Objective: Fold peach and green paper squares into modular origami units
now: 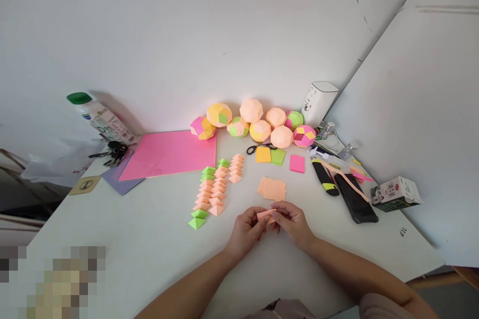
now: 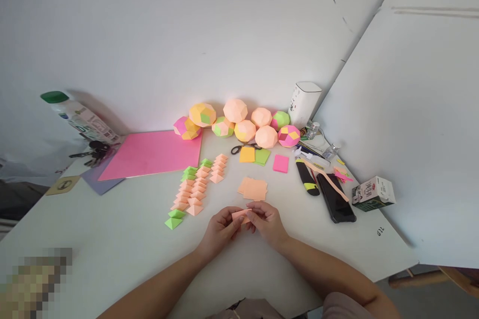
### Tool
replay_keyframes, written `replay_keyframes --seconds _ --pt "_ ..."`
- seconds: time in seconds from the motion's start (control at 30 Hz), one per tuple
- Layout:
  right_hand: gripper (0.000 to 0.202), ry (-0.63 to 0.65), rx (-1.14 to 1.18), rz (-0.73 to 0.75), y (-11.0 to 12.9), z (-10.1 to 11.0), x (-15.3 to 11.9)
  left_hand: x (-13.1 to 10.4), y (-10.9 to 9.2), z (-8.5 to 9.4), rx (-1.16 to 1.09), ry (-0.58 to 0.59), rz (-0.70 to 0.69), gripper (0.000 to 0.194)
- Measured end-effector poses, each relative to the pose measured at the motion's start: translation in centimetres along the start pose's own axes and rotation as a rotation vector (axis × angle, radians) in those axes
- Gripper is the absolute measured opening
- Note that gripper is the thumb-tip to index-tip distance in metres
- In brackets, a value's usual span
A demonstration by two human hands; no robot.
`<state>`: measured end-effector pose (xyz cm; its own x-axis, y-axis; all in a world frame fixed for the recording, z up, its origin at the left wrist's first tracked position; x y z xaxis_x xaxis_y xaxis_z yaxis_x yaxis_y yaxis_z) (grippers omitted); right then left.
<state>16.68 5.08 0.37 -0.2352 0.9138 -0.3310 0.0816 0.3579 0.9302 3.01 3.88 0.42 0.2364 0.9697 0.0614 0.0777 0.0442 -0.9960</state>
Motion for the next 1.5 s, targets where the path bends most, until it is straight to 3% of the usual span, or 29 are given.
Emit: replay_keyframes --seconds 0.5,1.5 --pt "0.016 0.028 0.009 0.01 0.22 0.01 0.02 -0.11 0.2 0.09 0.044 0.015 -0.007 0.033" --pt "0.024 0.019 -0.015 -0.056 0.28 0.03 -0.02 -0.25 0.35 0.21 0.026 0.007 -0.029 0.032"
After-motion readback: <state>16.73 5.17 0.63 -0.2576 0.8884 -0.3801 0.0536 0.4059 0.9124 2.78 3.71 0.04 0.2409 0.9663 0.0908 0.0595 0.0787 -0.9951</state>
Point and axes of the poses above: each hand's wrist, its own x-axis towards the middle knuckle, its own z-axis out of the back of the hand, y = z × x, the point moved 5 cm from there along x, towards the middle knuckle, and after that the axes turned 14 degrees about -z, right-handed, at the moved point
